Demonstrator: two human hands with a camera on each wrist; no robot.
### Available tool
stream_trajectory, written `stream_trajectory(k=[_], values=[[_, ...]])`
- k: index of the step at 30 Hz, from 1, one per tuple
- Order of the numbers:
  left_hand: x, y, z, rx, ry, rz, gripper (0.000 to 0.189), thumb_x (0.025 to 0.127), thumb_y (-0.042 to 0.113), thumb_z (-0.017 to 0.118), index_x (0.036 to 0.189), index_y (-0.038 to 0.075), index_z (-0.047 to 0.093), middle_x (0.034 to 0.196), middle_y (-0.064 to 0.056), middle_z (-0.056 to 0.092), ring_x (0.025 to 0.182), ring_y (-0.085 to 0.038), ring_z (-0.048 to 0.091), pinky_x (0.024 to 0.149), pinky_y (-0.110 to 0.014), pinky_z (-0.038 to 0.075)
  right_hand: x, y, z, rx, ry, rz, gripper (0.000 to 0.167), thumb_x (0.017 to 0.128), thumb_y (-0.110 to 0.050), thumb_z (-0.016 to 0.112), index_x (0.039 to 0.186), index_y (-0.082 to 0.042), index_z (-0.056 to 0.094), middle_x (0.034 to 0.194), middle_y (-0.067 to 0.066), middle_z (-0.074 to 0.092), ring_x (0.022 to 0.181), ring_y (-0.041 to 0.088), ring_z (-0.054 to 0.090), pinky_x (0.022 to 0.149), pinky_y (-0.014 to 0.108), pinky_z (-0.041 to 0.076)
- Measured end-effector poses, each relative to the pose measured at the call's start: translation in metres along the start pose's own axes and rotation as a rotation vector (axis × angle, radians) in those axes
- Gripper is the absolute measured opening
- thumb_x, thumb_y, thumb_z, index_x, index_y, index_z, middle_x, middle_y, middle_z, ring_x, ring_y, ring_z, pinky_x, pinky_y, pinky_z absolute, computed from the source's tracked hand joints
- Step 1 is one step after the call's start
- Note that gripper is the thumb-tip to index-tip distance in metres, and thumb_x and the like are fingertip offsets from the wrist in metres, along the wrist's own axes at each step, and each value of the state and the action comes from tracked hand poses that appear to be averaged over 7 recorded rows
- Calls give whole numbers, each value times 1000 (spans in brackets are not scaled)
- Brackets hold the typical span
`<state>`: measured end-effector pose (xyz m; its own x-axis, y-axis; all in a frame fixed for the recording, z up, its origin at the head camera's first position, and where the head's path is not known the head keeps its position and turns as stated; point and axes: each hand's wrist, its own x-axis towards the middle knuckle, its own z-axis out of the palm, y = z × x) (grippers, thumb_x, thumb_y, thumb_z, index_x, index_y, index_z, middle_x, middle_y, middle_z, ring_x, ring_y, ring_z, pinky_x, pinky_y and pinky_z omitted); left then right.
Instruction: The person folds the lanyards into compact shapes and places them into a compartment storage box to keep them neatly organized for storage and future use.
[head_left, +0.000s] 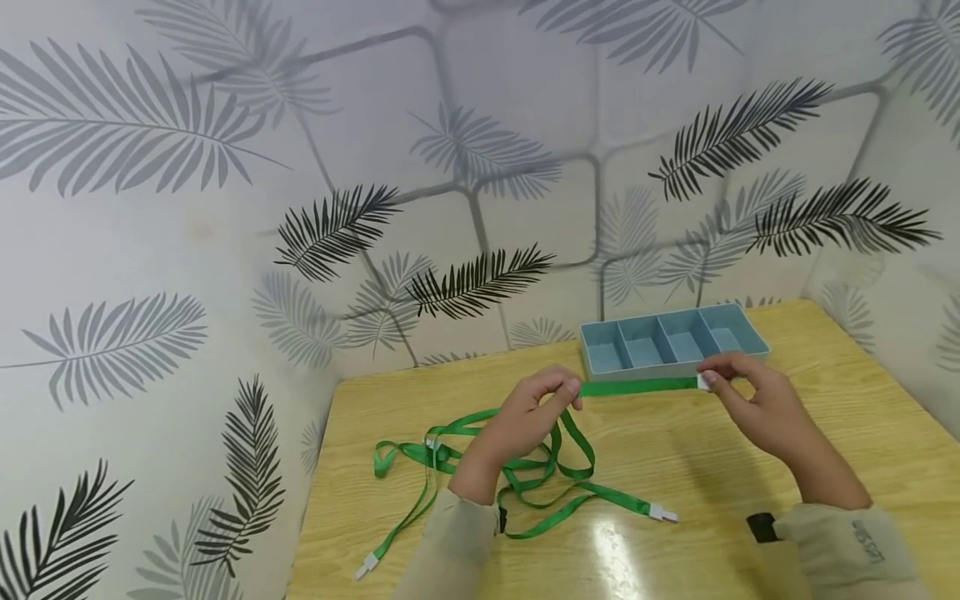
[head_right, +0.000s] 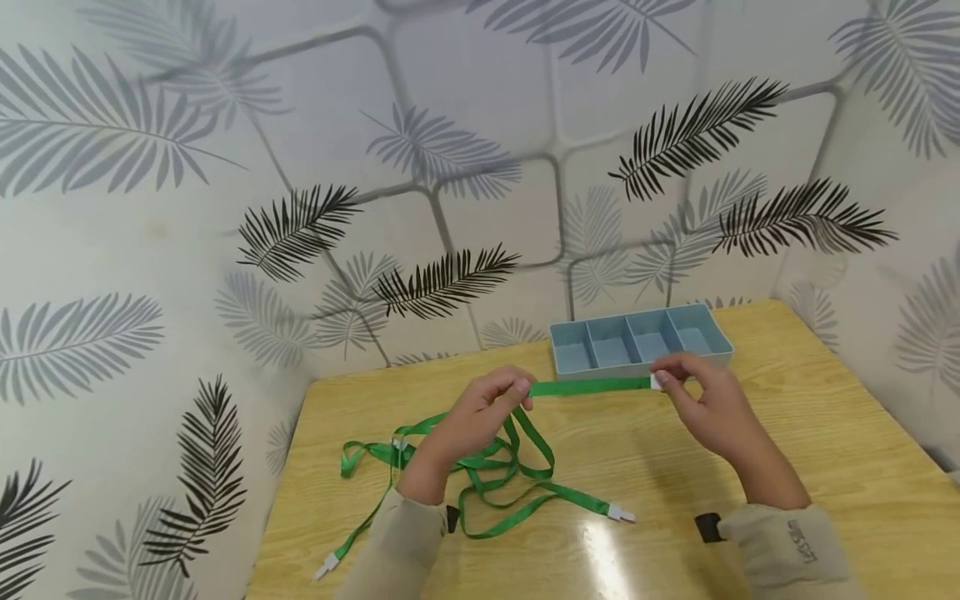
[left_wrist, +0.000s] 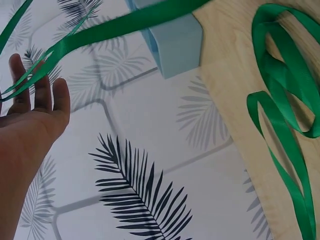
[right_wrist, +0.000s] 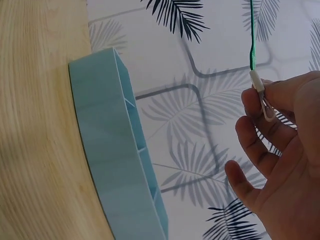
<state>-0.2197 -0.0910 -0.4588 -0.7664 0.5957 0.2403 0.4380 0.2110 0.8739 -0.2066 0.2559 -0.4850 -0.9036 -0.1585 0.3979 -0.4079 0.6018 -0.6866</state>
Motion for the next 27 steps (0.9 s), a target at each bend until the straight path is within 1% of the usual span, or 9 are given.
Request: stream_trajectory(k=[3,7,11,14,17,18,19,23,27], values=[[0,6,-1,-13,16,21,35,117,31,44,97,12,65,124,-11,63,115,-17,55,101,-40,47,-2,3,6,63,-20,-7,17,109,-11,60,123,-9,71,103,2,70,95,-8,60,76,15,51],[1,12,-1,-29,52,42,35,117,29,44,97,8,65,125,-14,62,116,-19,55,103,-39,48,-4,7,13,142,-29,-48,18,107,-3,61,123,-6,70,100,-1,70,95,-3,64,83,9,49],[0,15,-1,-69,105,39,36,117,27,44,97,5,64,132,-18,63,119,-16,56,101,-34,48,-7,10,20,206,-73,-50,18,108,-2,59,122,-4,69,99,-3,70,92,4,67,82,14,53],[-1,18,0,-107,126,47,36,117,27,43,99,3,64,136,-21,62,109,-14,56,93,-32,45,-9,12,25,256,-123,-31,17,110,-4,56,123,-4,67,100,-5,69,91,6,68,77,20,56],[-1,22,0,-133,143,63,36,117,26,42,105,3,67,129,-20,63,100,-14,54,91,-32,44,-11,13,34,336,-176,-19,18,111,-6,53,125,-3,64,105,-3,68,92,8,68,79,22,57],[0,23,0,-143,150,70,36,117,25,42,107,2,67,127,-19,63,101,-14,54,92,-32,45,-11,13,38,364,-196,-19,18,112,-6,52,125,-2,64,107,-3,68,94,8,68,80,22,57],[0,25,1,-147,159,75,35,117,25,42,107,3,68,126,-17,64,106,-14,56,95,-32,46,-12,14,42,396,-218,-17,19,112,-6,51,126,0,63,109,-2,67,95,8,68,82,21,57],[2,34,2,-170,167,110,37,117,24,42,99,1,64,133,-18,62,125,-19,56,108,-35,47,-13,17,62,510,-301,2,21,114,-8,48,126,3,61,113,-4,65,100,12,68,88,21,56],[2,43,4,-180,150,143,41,117,27,40,105,-2,67,130,-21,62,124,-21,58,111,-37,47,-11,18,77,579,-360,31,22,114,-11,48,124,4,61,112,-3,64,101,16,66,91,24,55]])
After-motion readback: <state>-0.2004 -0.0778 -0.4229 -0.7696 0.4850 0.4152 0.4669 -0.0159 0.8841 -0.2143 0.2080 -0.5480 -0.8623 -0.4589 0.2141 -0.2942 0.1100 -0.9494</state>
